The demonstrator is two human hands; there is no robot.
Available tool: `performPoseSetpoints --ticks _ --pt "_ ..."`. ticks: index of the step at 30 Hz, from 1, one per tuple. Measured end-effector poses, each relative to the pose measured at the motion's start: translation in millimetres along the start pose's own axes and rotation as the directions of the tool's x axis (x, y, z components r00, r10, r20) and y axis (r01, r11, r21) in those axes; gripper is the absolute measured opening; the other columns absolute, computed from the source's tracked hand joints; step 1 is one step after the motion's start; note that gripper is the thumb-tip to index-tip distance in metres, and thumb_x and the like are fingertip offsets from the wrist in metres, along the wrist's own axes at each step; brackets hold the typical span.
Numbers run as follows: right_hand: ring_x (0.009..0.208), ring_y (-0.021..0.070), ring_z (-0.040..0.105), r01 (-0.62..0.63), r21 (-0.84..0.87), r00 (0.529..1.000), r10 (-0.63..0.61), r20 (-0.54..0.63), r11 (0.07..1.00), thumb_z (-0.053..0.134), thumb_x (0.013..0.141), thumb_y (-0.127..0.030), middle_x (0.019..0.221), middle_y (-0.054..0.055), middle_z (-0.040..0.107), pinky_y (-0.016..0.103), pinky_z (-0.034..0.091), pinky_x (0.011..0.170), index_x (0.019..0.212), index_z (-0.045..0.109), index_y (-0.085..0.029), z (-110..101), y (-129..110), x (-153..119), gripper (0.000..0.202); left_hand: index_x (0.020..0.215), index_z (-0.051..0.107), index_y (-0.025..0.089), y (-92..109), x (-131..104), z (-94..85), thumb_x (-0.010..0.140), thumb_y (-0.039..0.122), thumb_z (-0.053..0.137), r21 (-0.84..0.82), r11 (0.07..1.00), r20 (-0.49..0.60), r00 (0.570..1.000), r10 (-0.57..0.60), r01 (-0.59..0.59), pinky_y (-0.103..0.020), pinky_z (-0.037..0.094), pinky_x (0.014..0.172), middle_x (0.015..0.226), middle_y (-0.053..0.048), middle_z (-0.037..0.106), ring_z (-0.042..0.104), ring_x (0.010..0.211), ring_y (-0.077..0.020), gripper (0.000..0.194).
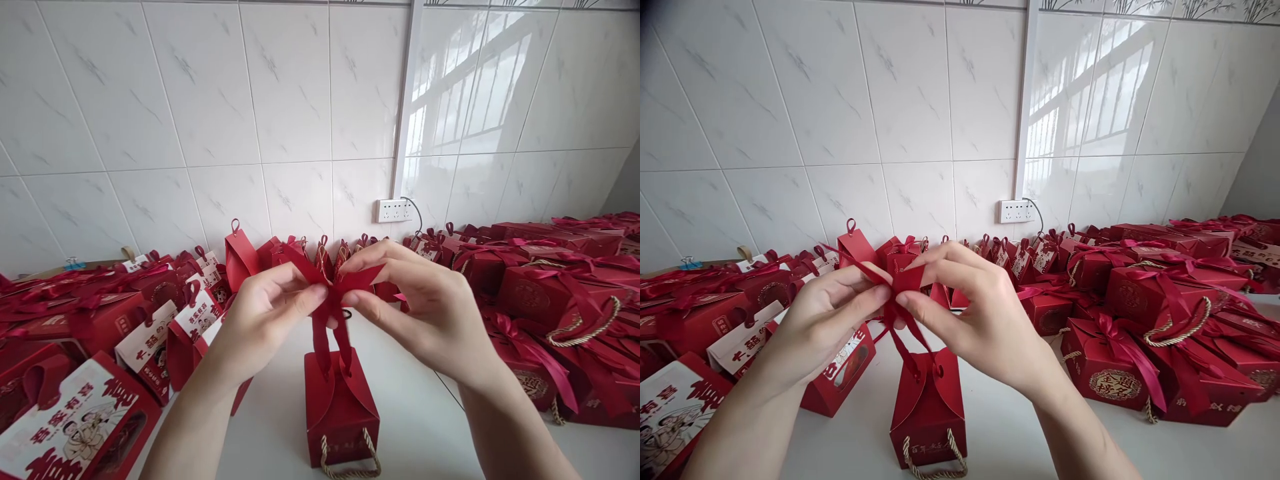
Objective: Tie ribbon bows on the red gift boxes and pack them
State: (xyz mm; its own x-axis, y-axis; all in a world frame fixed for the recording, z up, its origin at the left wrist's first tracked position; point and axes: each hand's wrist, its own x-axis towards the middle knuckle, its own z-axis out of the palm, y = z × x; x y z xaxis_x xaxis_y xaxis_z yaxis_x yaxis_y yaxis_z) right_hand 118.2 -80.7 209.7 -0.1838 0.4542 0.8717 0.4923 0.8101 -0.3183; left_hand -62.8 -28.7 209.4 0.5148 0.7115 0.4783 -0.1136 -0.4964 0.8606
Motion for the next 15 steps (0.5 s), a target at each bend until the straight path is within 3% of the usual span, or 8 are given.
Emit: performPoseSetpoints --ticks 5,9,15 --pt "0.092 0.0139 0.061 0.087 -0.036 0.988 -0.082 0.132 0.996 0.063 0.084 -0.017 0.100 0.006 0.062 0.026 0.052 0.080 0.079 0.067 -0.017 -2.7 -1.6 0.3 0.007 0.091 0.067 0.019 -2.7 4.9 -1.2 0.083 0.034 0.063 -0.095 0.994 -0.015 0.999 -0.051 0.050 -0.023 0.054 0.067 0.091 -0.004 0.071 0.066 0.079 -0.0157 0.018" --pt "0.102 0.0169 0.059 0.103 -0.093 0.969 -0.079 0.235 0.990 0.063 0.084 -0.022 0.107 0.008 0.058 0.029 0.051 0.088 0.085 0.070 -0.017 -1.3 -0.9 0.9 0.008 0.087 0.068 0.018 -2.0 5.8 -2.2 0.083 0.034 0.062 -0.036 0.999 -0.032 0.999 -0.025 0.024 -0.023 0.053 0.068 0.089 -0.005 0.071 0.065 0.080 -0.0157 0.018" --pt "0.099 0.0158 0.059 0.060 -0.073 0.962 -0.038 0.269 0.996 0.057 0.088 -0.021 0.106 0.007 0.058 0.028 0.051 0.086 0.077 0.064 -0.017 2.2 0.8 1.8 0.014 0.090 0.069 0.022 -3.7 2.0 -8.2 0.084 0.037 0.061 0.034 0.999 0.030 0.999 0.012 -0.013 -0.019 0.051 0.064 0.085 -0.001 0.069 0.061 0.074 -0.0114 0.017"
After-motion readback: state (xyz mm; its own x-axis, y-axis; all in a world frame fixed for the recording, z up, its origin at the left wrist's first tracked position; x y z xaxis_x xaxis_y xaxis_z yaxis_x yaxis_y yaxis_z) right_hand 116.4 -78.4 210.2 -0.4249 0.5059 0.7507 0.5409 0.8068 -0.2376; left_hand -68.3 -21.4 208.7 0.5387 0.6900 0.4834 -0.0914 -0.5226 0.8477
